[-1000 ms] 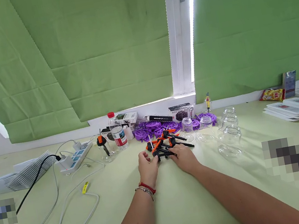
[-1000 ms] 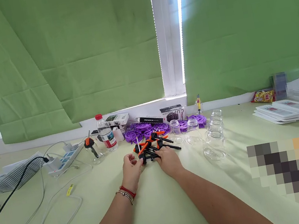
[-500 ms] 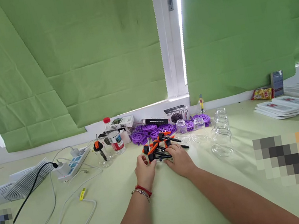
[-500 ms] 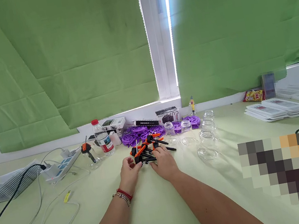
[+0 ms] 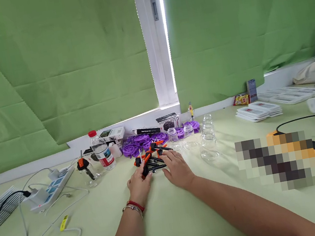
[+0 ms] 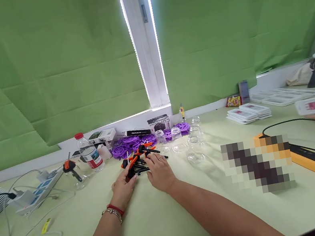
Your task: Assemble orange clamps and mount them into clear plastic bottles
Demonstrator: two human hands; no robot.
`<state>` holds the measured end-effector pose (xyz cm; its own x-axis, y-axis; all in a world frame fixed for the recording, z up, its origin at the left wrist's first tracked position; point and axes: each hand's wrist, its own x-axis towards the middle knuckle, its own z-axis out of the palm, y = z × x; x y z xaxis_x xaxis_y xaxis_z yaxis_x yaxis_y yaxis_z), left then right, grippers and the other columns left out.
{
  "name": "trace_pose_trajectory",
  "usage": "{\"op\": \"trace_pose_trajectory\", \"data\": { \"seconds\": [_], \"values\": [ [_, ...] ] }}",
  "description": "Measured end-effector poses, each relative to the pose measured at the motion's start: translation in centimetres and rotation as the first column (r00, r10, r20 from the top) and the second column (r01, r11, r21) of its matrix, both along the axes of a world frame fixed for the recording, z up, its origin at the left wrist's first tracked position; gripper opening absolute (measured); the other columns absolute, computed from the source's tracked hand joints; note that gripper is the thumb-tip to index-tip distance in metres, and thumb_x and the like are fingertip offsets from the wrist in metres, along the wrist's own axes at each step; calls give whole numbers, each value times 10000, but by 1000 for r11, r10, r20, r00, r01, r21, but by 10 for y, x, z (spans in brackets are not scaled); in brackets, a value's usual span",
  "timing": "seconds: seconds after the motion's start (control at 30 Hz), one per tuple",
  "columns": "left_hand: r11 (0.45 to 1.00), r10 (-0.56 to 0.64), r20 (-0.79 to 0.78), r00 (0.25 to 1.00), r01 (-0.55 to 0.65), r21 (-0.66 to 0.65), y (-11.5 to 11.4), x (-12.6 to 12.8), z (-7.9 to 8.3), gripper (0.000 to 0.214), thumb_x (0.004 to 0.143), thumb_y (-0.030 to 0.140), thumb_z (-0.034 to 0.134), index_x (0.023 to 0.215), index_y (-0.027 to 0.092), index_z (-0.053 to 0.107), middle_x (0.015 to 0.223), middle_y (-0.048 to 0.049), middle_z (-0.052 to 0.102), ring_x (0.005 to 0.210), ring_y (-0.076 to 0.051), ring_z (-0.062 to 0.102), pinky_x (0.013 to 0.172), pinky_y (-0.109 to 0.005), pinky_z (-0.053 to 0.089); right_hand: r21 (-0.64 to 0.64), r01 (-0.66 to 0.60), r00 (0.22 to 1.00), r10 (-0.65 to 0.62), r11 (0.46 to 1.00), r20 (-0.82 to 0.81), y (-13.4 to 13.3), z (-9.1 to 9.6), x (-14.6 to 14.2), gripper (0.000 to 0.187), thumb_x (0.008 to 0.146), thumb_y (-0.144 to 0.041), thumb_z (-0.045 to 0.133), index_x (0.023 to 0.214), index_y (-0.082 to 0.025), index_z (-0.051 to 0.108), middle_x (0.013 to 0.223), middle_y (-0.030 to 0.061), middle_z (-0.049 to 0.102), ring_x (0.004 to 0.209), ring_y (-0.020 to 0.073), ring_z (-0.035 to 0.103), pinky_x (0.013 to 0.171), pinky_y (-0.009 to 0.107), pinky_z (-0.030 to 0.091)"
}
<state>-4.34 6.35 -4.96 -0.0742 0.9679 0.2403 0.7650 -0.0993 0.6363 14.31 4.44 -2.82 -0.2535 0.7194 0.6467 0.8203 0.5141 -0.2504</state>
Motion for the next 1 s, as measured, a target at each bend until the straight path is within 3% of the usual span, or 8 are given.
{"op": "trace_pose_trajectory", "data": {
  "seconds": [0.1,0.2,0.3,0.43,0.67,0.83,0.9,1.0],
  "values": [
    [1000,-20,-13,1000,20,-9,0,-1,0,549,736,270,570,1264,386,478,1134,4,615,1064,-252,512,966,-416,249,139,120,990,-109,983,-89,-5,12,25,442,809,-264,499,1233,-168,423,1316,127,421,1237,276,332,1036,425,233],
    [1000,-16,-25,1000,15,-22,0,0,0,589,735,200,553,1284,387,451,1196,10,589,1091,-242,502,975,-413,241,204,335,921,-274,920,-276,-9,18,59,579,792,-342,521,1296,-171,292,1346,150,372,1278,287,283,1031,457,210],
    [1000,0,-43,999,-1,-22,0,2,1,596,732,178,554,1283,381,454,1226,6,572,1105,-235,498,980,-399,243,5,548,746,-486,837,-455,-12,10,86,786,705,-445,580,1328,-178,183,1374,170,318,1277,323,269,989,498,228],
    [1000,7,-53,999,-8,-15,-1,4,0,578,732,165,549,1268,368,473,1174,-6,592,1096,-233,509,979,-403,251,-344,594,563,-682,727,-468,-12,-4,102,933,585,-514,639,1325,-200,165,1367,175,330,1251,361,283,945,500,260],
    [999,10,90,996,-13,31,-4,4,0,525,666,61,566,1143,280,566,1149,-21,575,1035,-206,530,959,-337,319,-592,594,497,-827,545,-262,1,-16,115,957,515,-452,676,1319,-181,233,1324,181,410,1228,363,332,984,482,252],
    [999,15,161,987,-20,29,-7,6,1,488,657,62,585,1110,243,570,1163,-47,517,968,-181,545,905,-288,381,-597,590,555,-810,543,-189,4,-20,120,803,534,-411,657,1252,-202,366,1267,160,487,1190,349,392,978,470,260],
    [1000,13,195,981,-18,22,-9,6,2,479,651,62,591,1097,237,573,1138,-46,515,930,-171,548,897,-288,388,-564,581,593,-780,587,-201,1,-20,116,782,540,-407,648,1245,-210,372,1258,160,492,1181,356,399,963,486,266],
    [1000,-2,252,968,2,1,-12,4,4,455,633,67,602,1059,224,590,1077,-43,526,861,-163,549,864,-296,410,-447,542,705,-675,711,-219,-4,-19,105,743,556,-392,639,1227,-217,372,1234,157,498,1162,358,416,926,490,284]
  ]
}}
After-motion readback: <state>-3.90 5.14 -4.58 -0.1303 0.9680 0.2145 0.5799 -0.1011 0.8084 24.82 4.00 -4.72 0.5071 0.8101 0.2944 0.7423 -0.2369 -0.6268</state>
